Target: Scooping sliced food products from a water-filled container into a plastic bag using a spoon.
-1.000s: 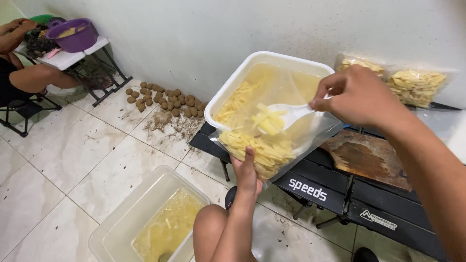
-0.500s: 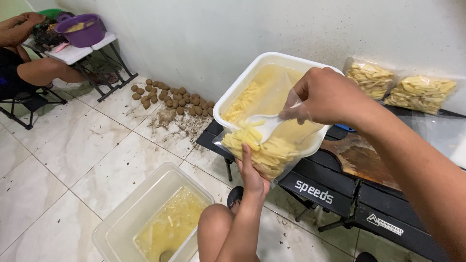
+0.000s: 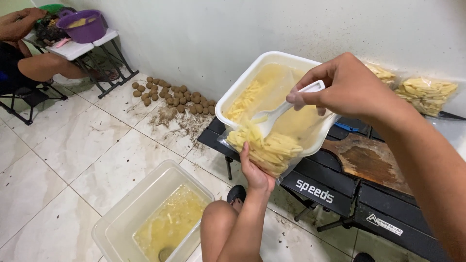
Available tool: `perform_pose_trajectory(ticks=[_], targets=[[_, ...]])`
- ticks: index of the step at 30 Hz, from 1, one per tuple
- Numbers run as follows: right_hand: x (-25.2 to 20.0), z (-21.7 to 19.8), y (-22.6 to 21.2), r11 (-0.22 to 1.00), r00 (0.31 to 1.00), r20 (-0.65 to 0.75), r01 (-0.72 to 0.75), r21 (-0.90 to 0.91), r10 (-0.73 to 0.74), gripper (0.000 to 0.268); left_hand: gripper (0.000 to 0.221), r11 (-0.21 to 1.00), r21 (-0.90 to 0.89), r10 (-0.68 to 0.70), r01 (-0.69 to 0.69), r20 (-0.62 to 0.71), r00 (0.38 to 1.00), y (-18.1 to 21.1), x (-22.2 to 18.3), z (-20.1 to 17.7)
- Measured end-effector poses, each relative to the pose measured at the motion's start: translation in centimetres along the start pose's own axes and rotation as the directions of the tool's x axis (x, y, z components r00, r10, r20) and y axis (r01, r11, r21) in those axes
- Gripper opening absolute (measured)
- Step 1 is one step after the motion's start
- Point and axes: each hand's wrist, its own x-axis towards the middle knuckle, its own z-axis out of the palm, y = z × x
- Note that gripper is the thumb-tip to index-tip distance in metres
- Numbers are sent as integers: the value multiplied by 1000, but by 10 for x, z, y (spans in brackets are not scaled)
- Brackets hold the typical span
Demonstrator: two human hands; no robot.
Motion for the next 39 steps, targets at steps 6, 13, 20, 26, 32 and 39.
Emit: perform_pose_trajectory(ticks=[6,13,20,26,32,39], targets=[[1,8,13,993,999,-8,39,110,-39,21,57,999,-39,21,-22,-17,1000,-8,3,-6],[-5,7,8,986,992,-66,116,117,-108,16,63,998,-31,47,-47,-6,999,-10,0,-3],[1,7,16,977,974,-125,201,72,-191,18,67,999,-33,16,-17,-33,999,-12,-4,7],[-6,1,15,971,971,-155,201,131,-180,18,71,999,-24,41,-42,-43,998,-10,-7,12],[-7,-10,23,964,965,-165,228,139,-205,17,68,996,-67,62,-66,-51,997,-13,-3,7],[-3,-21,33,958,958,-35,286,32,-285,13,71,999,-26,20,-21,-41,999,-8,-7,14]])
